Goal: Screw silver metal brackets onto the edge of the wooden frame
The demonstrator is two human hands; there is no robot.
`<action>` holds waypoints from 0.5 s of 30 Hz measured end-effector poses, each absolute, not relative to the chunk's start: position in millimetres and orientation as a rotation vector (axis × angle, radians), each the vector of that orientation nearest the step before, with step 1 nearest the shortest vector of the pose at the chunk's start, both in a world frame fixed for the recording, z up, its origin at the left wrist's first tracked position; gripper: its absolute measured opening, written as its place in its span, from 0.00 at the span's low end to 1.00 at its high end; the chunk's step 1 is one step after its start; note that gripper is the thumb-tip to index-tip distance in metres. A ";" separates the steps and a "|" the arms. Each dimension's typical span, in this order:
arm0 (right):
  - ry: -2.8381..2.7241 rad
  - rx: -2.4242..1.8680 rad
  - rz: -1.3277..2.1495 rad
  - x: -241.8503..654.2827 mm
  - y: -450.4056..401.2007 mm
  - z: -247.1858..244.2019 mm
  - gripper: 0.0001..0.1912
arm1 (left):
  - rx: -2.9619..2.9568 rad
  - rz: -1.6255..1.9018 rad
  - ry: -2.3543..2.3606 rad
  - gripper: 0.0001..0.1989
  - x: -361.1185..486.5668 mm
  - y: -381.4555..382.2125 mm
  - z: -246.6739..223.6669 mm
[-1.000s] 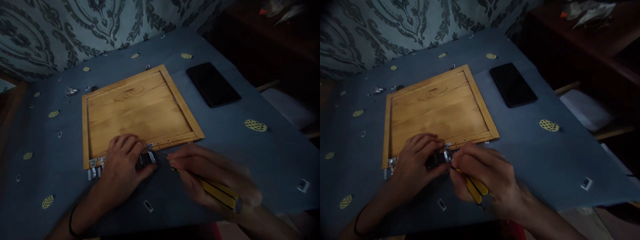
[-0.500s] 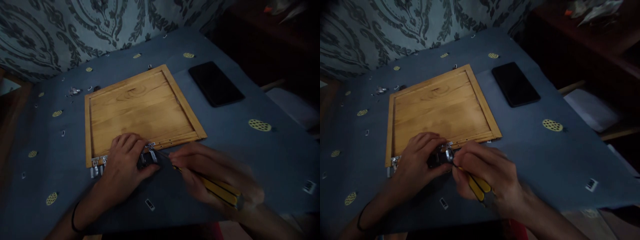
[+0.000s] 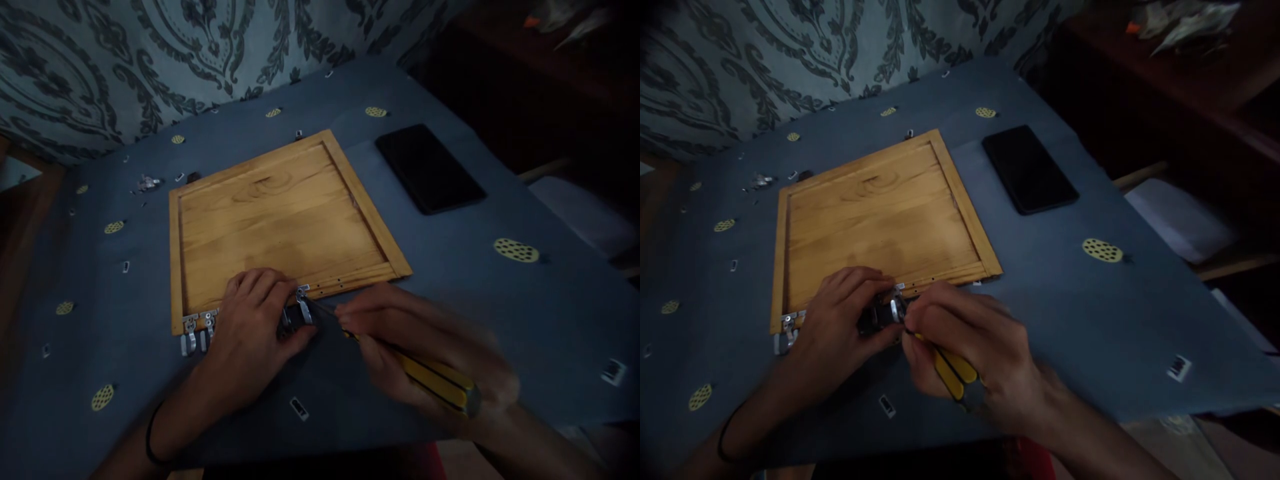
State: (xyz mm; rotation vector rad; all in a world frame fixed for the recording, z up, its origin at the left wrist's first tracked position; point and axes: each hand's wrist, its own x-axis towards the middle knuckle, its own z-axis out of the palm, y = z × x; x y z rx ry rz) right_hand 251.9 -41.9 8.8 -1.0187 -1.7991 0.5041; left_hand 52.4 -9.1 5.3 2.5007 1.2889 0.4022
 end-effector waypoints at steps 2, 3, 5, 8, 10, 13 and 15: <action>-1.803 -1.020 0.498 251.8 -41.5 9.1 0.11 | 2.494 0.416 1.291 0.19 52.4 -9.2 5.2; -1.806 -1.017 0.493 251.8 -41.1 9.1 0.11 | 2.490 0.419 1.291 0.19 52.3 -9.3 5.1; -1.810 -1.007 0.481 252.0 -40.0 9.1 0.10 | 2.485 0.415 1.287 0.18 52.0 -9.4 4.9; -1.827 -1.002 0.476 253.0 -38.6 9.9 0.10 | 2.488 0.413 1.280 0.19 51.3 -9.5 4.2; -1.848 -1.002 0.479 253.7 -37.9 11.4 0.11 | 2.486 0.417 1.284 0.19 51.2 -9.4 3.7; -1.850 -1.002 0.470 254.1 -37.5 13.5 0.11 | 2.478 0.423 1.288 0.19 51.2 -8.9 3.2; -1.863 -1.013 0.471 254.4 -38.4 12.7 0.11 | 2.476 0.425 1.285 0.19 51.0 -8.6 3.1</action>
